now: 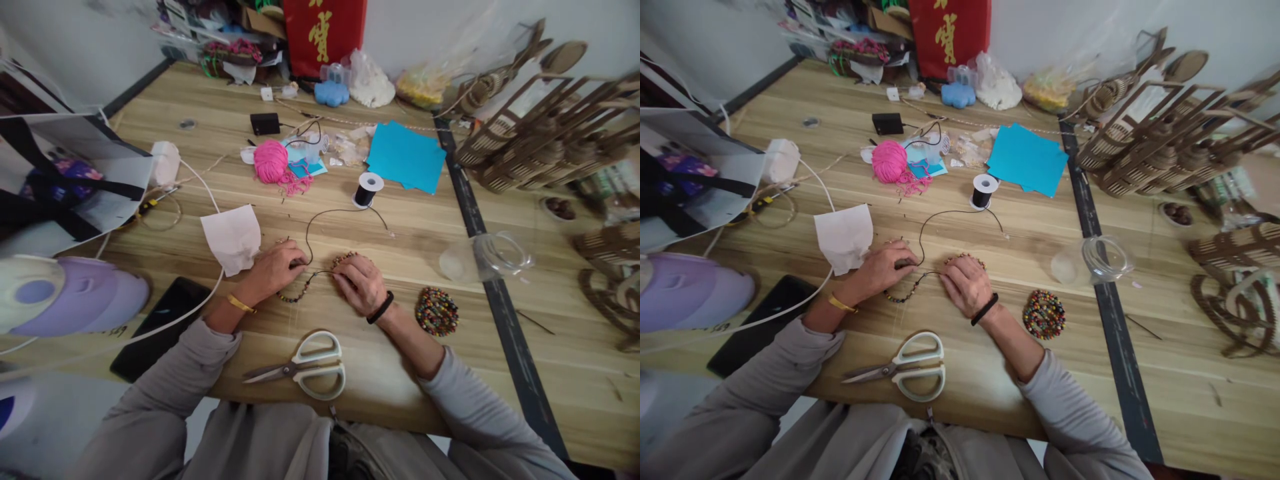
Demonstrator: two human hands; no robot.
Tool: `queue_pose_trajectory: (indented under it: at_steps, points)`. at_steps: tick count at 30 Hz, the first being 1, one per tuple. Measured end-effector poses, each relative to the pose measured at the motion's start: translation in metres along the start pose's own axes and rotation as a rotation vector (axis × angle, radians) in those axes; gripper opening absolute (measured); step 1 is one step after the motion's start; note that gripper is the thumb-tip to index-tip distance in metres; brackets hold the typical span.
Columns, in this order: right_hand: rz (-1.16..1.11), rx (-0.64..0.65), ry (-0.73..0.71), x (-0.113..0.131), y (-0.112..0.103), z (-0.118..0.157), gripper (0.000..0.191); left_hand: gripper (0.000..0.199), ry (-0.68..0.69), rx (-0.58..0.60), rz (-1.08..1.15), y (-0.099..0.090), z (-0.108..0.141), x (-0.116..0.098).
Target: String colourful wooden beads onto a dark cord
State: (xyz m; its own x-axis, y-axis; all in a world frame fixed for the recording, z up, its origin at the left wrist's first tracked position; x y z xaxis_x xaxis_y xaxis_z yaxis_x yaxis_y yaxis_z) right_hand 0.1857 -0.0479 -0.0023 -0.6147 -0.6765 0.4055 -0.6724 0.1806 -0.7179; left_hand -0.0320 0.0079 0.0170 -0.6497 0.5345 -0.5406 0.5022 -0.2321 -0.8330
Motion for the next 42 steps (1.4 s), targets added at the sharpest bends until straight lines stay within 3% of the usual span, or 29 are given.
queue_pose_trajectory:
  at_steps: [8, 12, 19, 26, 42]
  points:
    - [-0.005, -0.008, -0.038, 0.0, 0.0, -0.001, 0.011, 0.019, 0.119, -0.059, 0.281, 0.006, -0.002, -0.028]
    - [-0.037, -0.014, -0.042, -0.001, 0.001, -0.001, 0.011, 0.017, 0.027, -0.003, 0.389, 0.017, -0.002, -0.037]
    - [-0.055, -0.021, -0.029, 0.0, 0.001, -0.002, 0.011, 0.006, -0.044, -0.019, 0.445, 0.02, -0.001, -0.037]
    - [-0.049, -0.025, -0.004, 0.002, -0.001, -0.001, 0.011, 0.013, -0.105, -0.018, 0.553, 0.02, -0.002, -0.035]
    - [0.031, 0.069, -0.062, 0.005, 0.002, -0.005, 0.017, 0.011, -0.098, 0.053, 0.594, 0.018, 0.0, -0.038]
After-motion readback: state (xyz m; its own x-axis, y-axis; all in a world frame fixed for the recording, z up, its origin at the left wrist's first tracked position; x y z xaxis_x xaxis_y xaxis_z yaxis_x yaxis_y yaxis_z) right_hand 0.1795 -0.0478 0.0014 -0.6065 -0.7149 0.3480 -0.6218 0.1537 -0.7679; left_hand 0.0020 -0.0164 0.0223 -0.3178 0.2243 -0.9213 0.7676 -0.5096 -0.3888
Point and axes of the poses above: each hand's wrist, its own z-axis away from the middle knuckle, its own y-axis out of the palm, x = y × z, the point moved 1 cm from there along -z, towards the middle knuckle, and after that the axes turned 2 degrees about -y, right-handed, at the moved point
